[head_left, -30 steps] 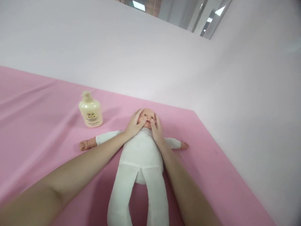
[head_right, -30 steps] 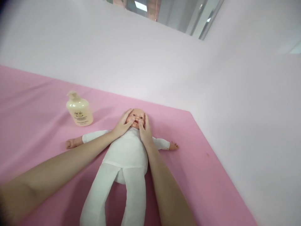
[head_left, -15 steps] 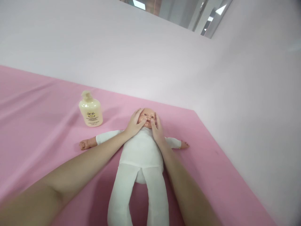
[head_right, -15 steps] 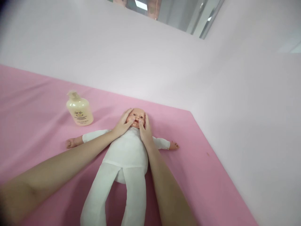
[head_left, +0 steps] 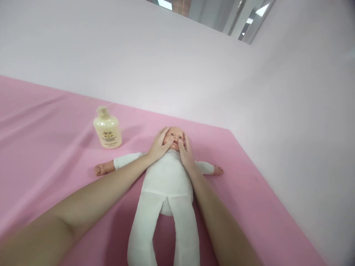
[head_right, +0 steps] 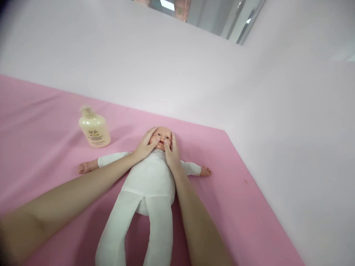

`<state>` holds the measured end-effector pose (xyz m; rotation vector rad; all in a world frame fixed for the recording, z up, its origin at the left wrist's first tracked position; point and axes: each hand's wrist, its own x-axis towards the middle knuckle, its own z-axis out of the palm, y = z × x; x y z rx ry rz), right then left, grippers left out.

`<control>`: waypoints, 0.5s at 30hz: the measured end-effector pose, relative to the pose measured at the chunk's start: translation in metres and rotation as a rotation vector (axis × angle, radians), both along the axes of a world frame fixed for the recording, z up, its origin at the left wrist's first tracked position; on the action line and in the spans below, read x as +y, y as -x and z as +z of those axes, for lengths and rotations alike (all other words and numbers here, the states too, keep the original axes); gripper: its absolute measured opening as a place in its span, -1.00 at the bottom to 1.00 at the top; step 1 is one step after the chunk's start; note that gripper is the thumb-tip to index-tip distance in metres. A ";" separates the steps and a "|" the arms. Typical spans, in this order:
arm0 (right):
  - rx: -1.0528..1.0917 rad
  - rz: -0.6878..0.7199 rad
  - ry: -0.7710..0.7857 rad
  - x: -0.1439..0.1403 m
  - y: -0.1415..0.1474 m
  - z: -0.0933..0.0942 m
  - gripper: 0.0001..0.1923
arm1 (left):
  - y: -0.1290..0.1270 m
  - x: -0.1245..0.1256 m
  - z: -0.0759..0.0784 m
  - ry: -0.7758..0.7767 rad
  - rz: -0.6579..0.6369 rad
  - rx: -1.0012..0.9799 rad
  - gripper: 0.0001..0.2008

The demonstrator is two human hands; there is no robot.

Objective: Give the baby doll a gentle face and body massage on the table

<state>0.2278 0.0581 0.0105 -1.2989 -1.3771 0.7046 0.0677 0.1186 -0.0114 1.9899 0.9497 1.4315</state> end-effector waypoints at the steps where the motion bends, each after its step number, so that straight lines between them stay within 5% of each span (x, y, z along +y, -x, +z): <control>1: -0.001 -0.002 0.002 -0.001 0.000 0.000 -0.16 | 0.000 0.000 0.000 -0.001 0.001 0.000 -0.38; 15: -0.013 -0.001 0.001 -0.002 0.000 0.004 -0.15 | -0.001 -0.001 0.001 0.006 0.002 0.003 -0.37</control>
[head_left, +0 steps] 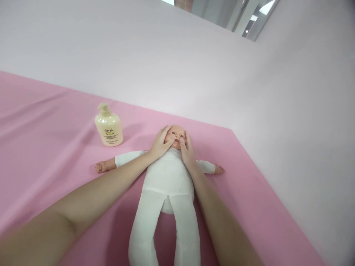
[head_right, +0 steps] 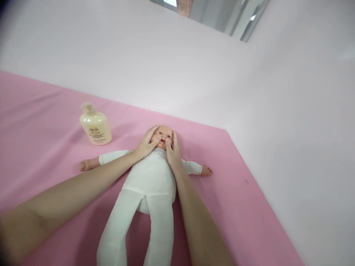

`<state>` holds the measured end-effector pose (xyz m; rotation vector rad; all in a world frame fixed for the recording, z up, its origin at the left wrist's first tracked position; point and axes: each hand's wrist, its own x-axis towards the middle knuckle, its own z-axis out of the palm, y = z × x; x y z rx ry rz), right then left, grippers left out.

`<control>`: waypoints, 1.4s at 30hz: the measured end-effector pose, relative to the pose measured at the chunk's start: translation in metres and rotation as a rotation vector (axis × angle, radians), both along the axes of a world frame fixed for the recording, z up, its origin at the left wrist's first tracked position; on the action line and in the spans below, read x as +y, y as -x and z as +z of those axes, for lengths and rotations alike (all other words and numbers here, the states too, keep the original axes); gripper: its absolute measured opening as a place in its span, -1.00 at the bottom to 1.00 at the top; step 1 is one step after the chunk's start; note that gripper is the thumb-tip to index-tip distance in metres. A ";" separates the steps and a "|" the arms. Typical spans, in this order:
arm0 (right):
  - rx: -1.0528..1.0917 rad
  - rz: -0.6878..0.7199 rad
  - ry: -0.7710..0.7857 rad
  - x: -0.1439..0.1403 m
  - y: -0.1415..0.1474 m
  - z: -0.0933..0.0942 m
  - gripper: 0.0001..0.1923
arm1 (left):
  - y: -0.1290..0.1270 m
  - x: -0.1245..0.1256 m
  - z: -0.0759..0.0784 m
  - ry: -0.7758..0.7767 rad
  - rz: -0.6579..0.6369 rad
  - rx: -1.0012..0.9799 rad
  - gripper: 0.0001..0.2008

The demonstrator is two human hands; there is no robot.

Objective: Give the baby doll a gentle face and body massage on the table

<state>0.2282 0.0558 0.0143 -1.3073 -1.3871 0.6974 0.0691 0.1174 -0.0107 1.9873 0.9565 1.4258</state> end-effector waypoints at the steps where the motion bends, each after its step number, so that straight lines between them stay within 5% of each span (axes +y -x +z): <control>1: -0.001 -0.002 0.003 -0.001 0.000 0.001 -0.16 | 0.000 0.000 0.000 0.001 0.001 0.001 -0.38; 42: 0.005 0.005 0.005 -0.001 -0.001 0.000 -0.15 | -0.001 0.002 -0.001 -0.013 0.000 -0.011 -0.38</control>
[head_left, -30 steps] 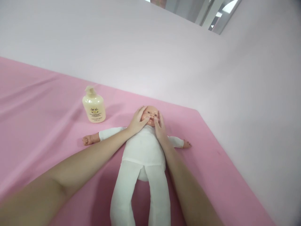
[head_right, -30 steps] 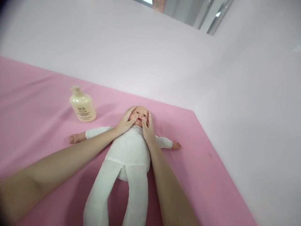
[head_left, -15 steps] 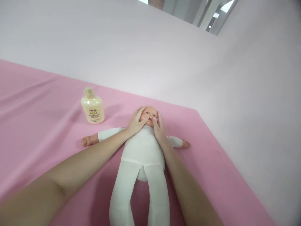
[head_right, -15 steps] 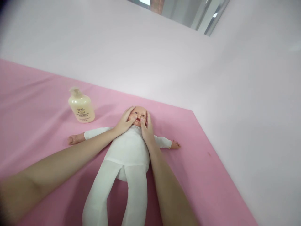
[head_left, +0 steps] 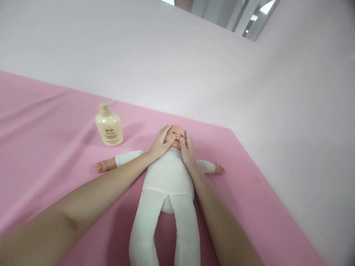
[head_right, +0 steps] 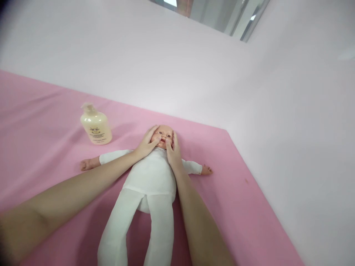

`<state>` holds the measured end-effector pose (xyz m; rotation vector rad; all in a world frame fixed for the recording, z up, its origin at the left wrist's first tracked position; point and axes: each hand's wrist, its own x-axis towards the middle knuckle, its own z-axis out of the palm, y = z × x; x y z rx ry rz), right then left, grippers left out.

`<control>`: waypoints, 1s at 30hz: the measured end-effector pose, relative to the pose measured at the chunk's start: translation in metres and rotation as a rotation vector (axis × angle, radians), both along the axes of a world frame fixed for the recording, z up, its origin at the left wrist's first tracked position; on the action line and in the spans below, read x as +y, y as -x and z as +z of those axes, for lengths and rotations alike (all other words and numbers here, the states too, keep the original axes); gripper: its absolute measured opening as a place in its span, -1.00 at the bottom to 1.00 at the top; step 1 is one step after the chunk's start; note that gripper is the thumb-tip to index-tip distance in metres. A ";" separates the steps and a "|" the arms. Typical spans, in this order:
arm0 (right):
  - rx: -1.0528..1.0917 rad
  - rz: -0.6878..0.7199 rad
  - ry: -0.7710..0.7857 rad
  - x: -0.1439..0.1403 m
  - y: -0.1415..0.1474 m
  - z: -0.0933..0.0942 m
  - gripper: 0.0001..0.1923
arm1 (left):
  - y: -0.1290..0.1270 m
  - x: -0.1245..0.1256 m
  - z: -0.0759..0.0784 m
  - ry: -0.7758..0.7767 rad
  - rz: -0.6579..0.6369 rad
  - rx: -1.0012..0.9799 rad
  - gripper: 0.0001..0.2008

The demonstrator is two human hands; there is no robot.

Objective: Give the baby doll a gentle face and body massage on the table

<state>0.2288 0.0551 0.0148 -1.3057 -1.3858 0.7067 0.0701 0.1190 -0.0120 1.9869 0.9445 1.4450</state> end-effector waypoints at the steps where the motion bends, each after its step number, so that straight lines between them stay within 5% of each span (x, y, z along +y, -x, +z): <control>1: 0.001 0.001 -0.002 0.000 0.000 0.000 -0.15 | 0.000 0.000 0.000 0.001 0.000 0.000 -0.37; 30: 0.016 -0.003 0.004 0.002 0.000 -0.001 -0.14 | 0.001 -0.004 0.006 0.018 -0.001 0.012 -0.38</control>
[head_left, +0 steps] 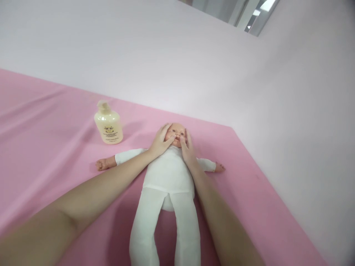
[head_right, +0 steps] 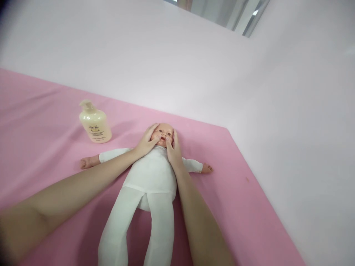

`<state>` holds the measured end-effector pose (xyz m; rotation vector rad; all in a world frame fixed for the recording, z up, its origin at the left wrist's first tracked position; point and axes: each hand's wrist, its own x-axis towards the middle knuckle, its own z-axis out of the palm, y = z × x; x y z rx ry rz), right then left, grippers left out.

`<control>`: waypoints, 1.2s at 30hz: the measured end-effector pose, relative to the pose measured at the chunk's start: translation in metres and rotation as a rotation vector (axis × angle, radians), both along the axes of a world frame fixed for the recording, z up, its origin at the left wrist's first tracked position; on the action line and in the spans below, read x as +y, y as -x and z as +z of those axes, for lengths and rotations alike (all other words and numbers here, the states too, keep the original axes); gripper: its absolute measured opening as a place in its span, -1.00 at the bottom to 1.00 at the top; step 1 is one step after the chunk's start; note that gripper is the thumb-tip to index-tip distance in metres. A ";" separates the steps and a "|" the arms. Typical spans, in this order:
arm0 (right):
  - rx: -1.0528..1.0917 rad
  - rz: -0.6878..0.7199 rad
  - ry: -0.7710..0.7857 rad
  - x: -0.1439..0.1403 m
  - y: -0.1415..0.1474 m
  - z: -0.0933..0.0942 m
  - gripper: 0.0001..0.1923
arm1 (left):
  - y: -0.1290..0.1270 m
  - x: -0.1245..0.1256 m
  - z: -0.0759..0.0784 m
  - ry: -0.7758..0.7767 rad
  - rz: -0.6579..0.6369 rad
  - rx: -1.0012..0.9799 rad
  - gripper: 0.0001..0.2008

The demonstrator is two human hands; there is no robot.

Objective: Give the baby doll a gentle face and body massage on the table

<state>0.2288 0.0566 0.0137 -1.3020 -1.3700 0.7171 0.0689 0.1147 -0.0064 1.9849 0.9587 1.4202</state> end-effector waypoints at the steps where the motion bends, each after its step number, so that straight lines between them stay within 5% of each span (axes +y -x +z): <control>1: -0.003 0.000 -0.002 0.000 0.000 0.000 -0.14 | 0.000 0.000 0.000 0.001 0.001 0.000 -0.37; 36: -0.004 0.005 -0.006 -0.001 0.000 0.001 -0.15 | -0.001 0.001 0.000 0.006 0.005 -0.015 -0.37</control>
